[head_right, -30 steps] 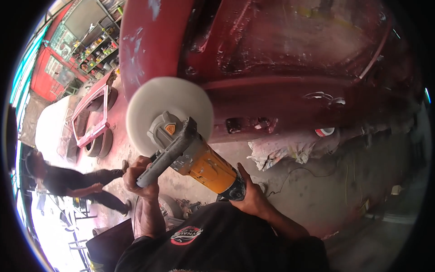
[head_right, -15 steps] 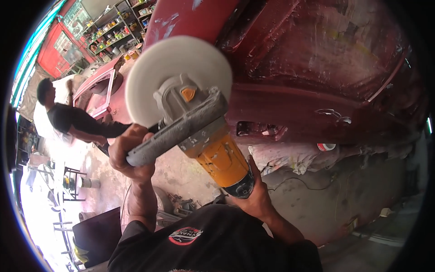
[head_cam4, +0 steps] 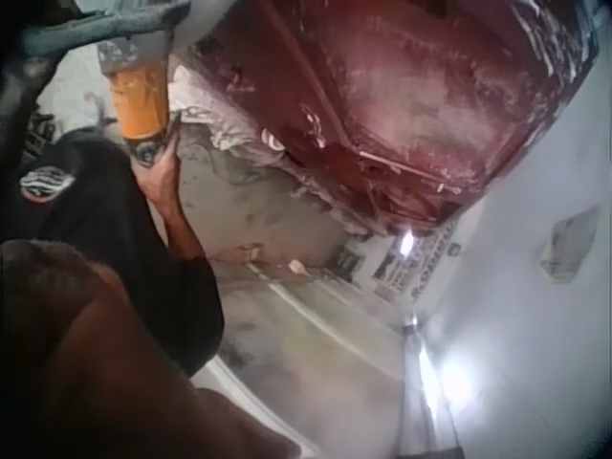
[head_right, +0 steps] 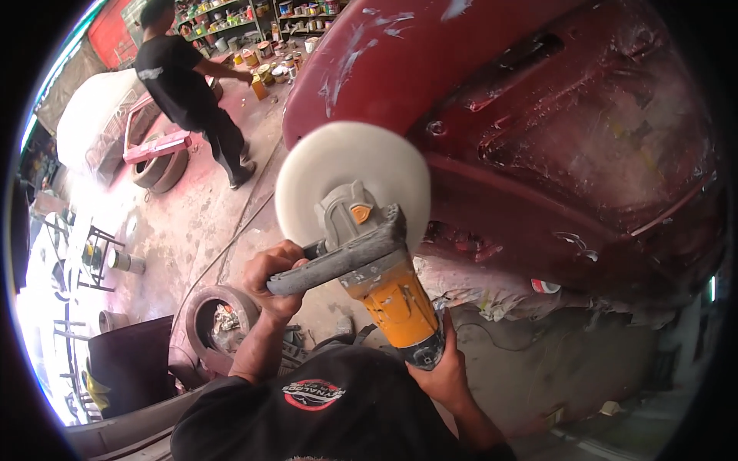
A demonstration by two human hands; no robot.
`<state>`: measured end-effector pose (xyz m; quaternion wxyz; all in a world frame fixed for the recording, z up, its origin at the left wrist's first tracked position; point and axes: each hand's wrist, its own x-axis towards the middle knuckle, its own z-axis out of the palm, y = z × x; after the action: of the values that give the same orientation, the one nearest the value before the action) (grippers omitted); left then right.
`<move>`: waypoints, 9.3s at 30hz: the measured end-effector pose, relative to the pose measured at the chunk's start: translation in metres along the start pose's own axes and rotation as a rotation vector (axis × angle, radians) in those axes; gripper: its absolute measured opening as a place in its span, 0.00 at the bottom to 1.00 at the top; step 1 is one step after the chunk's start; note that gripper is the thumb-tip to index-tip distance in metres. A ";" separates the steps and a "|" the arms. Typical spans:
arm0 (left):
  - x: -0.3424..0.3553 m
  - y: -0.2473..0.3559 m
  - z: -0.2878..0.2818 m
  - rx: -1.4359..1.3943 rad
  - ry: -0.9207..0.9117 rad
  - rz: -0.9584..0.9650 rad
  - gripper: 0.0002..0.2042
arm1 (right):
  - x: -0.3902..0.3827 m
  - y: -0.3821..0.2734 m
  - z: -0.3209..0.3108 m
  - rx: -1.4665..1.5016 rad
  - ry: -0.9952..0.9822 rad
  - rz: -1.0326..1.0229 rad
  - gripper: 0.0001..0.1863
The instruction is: Polishing a red car door with an electric buffer.
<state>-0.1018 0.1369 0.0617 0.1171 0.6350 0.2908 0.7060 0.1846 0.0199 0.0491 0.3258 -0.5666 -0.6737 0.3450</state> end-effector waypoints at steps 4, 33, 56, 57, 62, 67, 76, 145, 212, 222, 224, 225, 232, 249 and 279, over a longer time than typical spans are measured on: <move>-0.015 -0.006 -0.019 -0.035 0.079 -0.104 0.13 | 0.003 -0.013 0.005 -0.001 -0.077 0.092 0.58; 0.072 -0.001 -0.029 0.045 0.147 0.103 0.13 | 0.054 -0.048 0.000 -0.029 0.030 -0.144 0.57; 0.168 0.041 0.032 0.219 0.033 0.272 0.15 | 0.073 -0.046 -0.040 0.217 0.158 -0.101 0.54; 0.170 0.040 0.036 0.184 0.032 0.234 0.14 | 0.071 -0.045 -0.042 0.214 0.180 -0.045 0.53; 0.171 0.034 0.063 0.030 0.070 0.314 0.13 | 0.059 -0.031 -0.053 0.248 0.353 -0.009 0.53; 0.124 0.023 0.056 0.047 0.096 0.276 0.15 | 0.033 -0.016 -0.054 0.014 0.311 0.014 0.56; 0.030 -0.011 -0.004 -0.015 0.196 0.022 0.14 | 0.030 -0.029 -0.015 -0.117 0.063 -0.024 0.59; 0.021 0.008 -0.010 0.118 -0.122 0.053 0.15 | 0.040 0.028 0.003 0.146 -0.071 0.080 0.59; 0.382 0.177 0.225 0.016 -0.332 0.198 0.13 | 0.126 -0.126 -0.251 0.467 0.312 -0.243 0.36; 0.408 0.192 0.277 -0.119 -0.269 0.255 0.13 | 0.127 -0.142 -0.310 0.402 0.365 -0.259 0.28; 0.412 0.198 0.296 -0.008 -0.222 0.293 0.13 | 0.117 -0.135 -0.325 0.355 0.420 -0.275 0.28; 0.413 0.199 0.307 0.037 -0.190 0.358 0.13 | 0.114 -0.131 -0.333 0.347 0.430 -0.265 0.28; 0.418 0.203 0.399 0.007 -0.163 0.456 0.14 | 0.077 -0.100 -0.401 0.309 0.543 -0.124 0.30; 0.418 0.167 0.387 -0.384 0.067 0.253 0.16 | 0.052 -0.185 -0.457 -0.293 0.669 -0.036 0.47; 0.425 0.138 0.343 -0.375 0.162 0.284 0.15 | 0.073 -0.203 -0.423 -0.296 0.661 -0.084 0.46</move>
<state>0.1863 0.3427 0.4992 0.1089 0.5780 0.0710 0.8056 0.4159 0.1083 0.4541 0.4541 -0.6604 -0.5974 0.0282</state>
